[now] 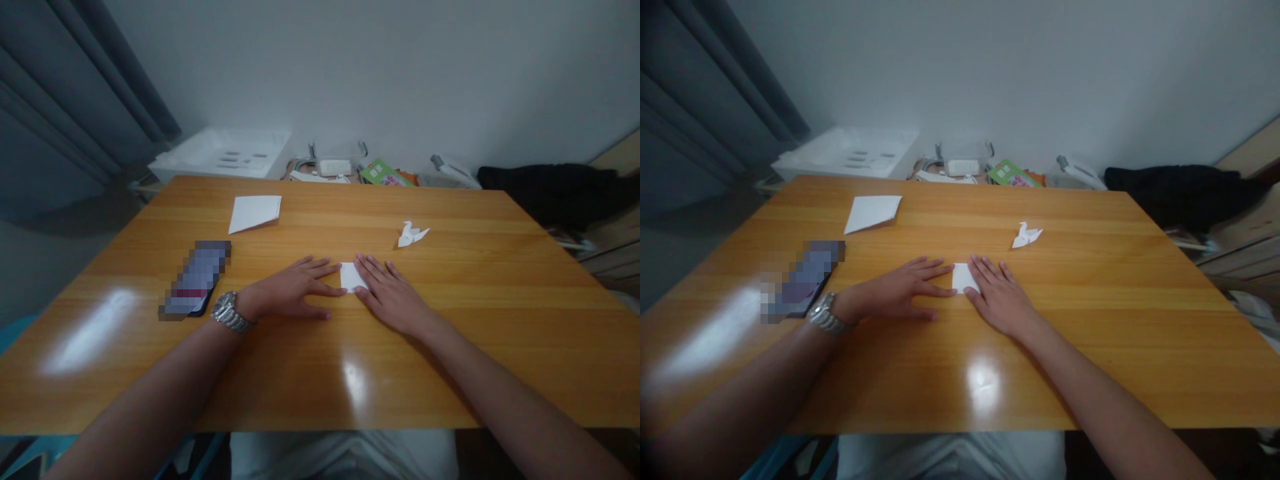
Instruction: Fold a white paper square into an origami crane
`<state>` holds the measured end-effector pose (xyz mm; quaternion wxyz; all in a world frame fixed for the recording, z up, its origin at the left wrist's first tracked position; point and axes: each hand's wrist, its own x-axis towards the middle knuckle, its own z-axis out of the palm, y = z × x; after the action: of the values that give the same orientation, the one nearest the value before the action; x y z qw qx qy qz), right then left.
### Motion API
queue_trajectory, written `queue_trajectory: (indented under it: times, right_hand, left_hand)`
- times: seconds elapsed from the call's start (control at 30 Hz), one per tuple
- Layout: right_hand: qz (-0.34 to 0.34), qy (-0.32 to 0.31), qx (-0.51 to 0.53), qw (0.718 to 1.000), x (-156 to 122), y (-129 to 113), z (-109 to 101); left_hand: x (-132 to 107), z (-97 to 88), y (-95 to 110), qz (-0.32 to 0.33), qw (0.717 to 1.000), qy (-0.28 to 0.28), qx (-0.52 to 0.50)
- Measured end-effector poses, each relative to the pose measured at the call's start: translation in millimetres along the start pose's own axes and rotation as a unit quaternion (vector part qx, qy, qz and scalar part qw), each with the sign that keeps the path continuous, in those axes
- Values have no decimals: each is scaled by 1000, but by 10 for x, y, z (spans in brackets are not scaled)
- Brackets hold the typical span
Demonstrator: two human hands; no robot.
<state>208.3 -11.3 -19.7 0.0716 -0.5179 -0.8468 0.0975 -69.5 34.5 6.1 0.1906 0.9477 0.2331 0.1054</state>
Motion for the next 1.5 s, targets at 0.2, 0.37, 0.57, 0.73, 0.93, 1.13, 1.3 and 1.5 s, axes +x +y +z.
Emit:
queue_trajectory:
  times: [0.2,0.37,0.57,0.73,0.93,1.13,1.3,1.5]
  right_hand:
    - [0,0,7,1000,8,10,-3]
    - [-7,8,13,1000,10,19,1]
    - [-7,13,20,1000,21,43,22]
    - [-5,10,21,1000,29,50,36]
    - [1,13,34,999,24,14,29]
    - [-2,14,62,998,29,5,-2]
    - [-28,74,112,991,39,97,-48]
    - [1,128,133,983,48,230,-32]
  left_hand:
    - [34,5,47,1,1000,19,13]
    - [53,33,89,13,999,50,12]
    - [65,79,89,-1,998,47,31]
    - [111,128,94,-48,995,54,68]
    - [194,213,139,-72,988,89,102]
    - [199,225,132,-81,986,88,118]
    - [190,210,109,-88,985,90,117]
    - [171,230,84,-80,985,98,121]
